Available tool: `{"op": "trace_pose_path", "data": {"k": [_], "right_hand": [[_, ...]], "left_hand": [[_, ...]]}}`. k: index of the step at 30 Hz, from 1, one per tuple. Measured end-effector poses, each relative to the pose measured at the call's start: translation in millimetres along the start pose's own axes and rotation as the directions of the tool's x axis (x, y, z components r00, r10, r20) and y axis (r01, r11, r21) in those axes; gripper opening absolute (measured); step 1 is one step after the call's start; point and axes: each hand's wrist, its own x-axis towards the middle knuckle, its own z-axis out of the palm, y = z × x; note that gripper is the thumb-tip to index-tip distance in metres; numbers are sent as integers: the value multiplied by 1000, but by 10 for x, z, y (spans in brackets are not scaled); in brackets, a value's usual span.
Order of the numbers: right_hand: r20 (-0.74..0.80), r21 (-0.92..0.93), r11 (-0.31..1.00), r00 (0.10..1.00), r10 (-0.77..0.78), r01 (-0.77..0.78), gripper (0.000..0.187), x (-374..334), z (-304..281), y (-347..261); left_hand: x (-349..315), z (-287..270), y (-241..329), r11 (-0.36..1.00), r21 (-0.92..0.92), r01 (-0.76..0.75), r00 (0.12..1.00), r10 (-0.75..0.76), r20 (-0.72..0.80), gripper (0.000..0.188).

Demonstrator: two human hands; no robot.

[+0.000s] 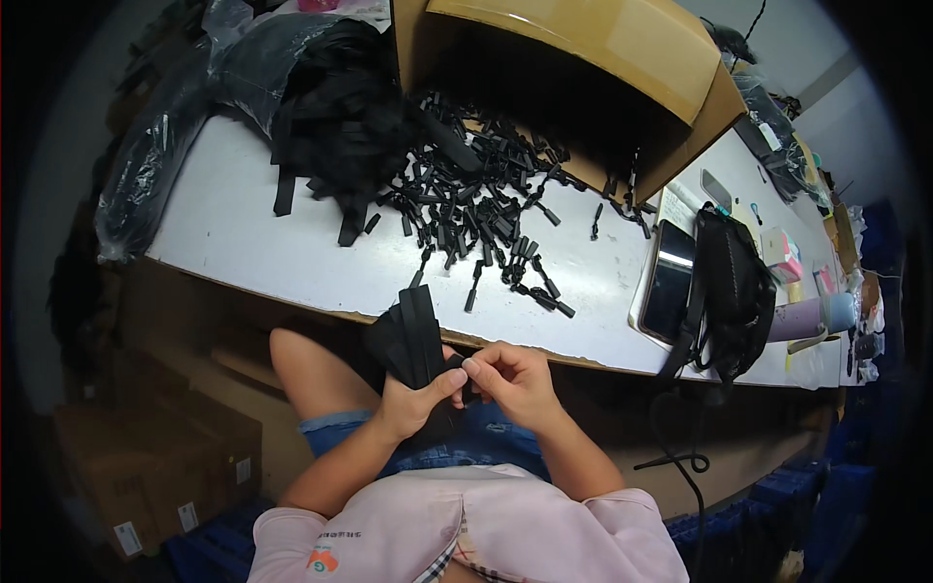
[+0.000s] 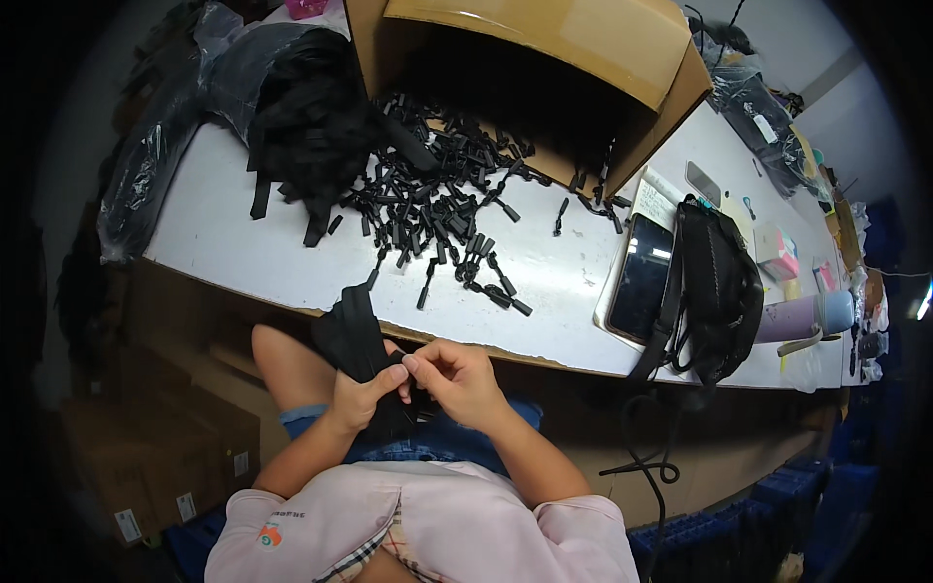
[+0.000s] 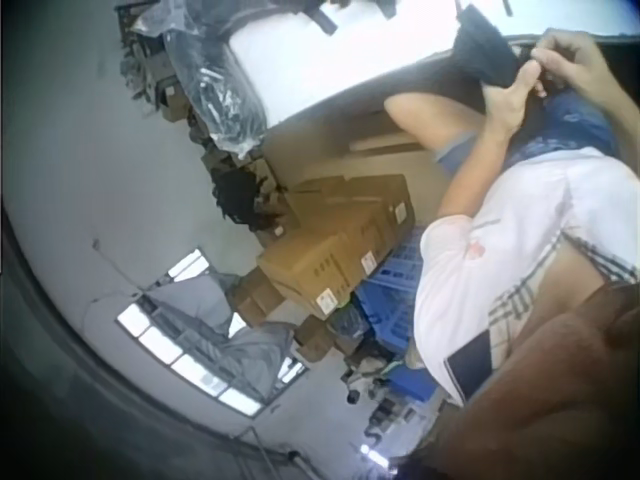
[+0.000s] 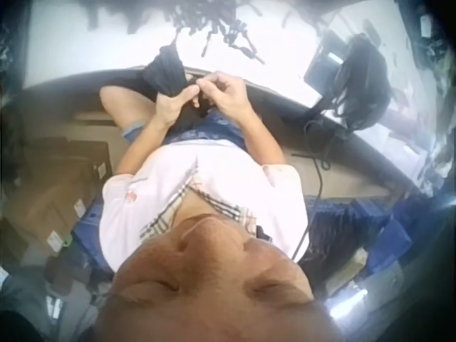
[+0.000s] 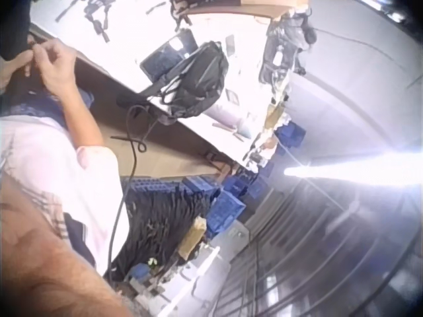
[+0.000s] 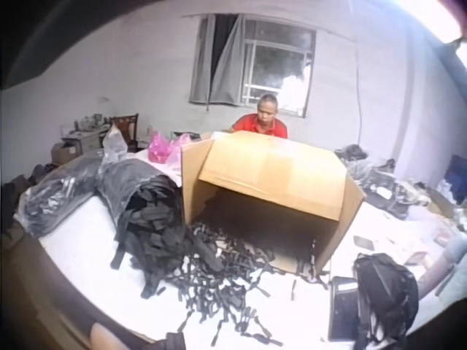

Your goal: The person sits at a table and repeatedly picks up small black plastic clips, inserting them into slots on a black fabric strap. The person handles the components by hand, working on one strap at a time. A coworker is visible in the background moving crates.

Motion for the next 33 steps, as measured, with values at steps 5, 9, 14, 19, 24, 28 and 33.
{"op": "trace_pose_path", "data": {"k": [5, 9, 14, 19, 24, 28, 33], "right_hand": [[-40, -94, 983, 986, -161, 157, 9, -11, -7, 158], [112, 594, 751, 954, 277, -288, 7, -29, -37, 214], [-59, -810, 522, 847, -528, 268, 16, 330, -147, -123], [-62, -955, 287, 901, -428, 71, 14, 630, -452, -171], [-310, -716, 698, 892, -328, 8, 7, 568, -543, -177], [-434, -510, 860, 864, -257, -1, 9, 469, -572, -112], [-297, 12, 991, 947, -123, 133, 10, 159, -242, -135]], "left_hand": [[-23, 36, -51, 973, 205, -109, 988, 130, -87, 15], [2, 16, -136, 778, 495, -386, 904, 425, 38, 14], [66, 69, -15, 999, -38, -14, 990, 9, -140, 14], [103, 22, 45, 958, -236, 162, 980, -185, -79, 15], [134, 32, -5, 1000, -17, 19, 994, -21, -105, 16], [146, 33, -83, 998, 58, 15, 992, -8, -128, 17], [146, 113, -50, 997, 66, -27, 990, 36, -138, 15]]}}
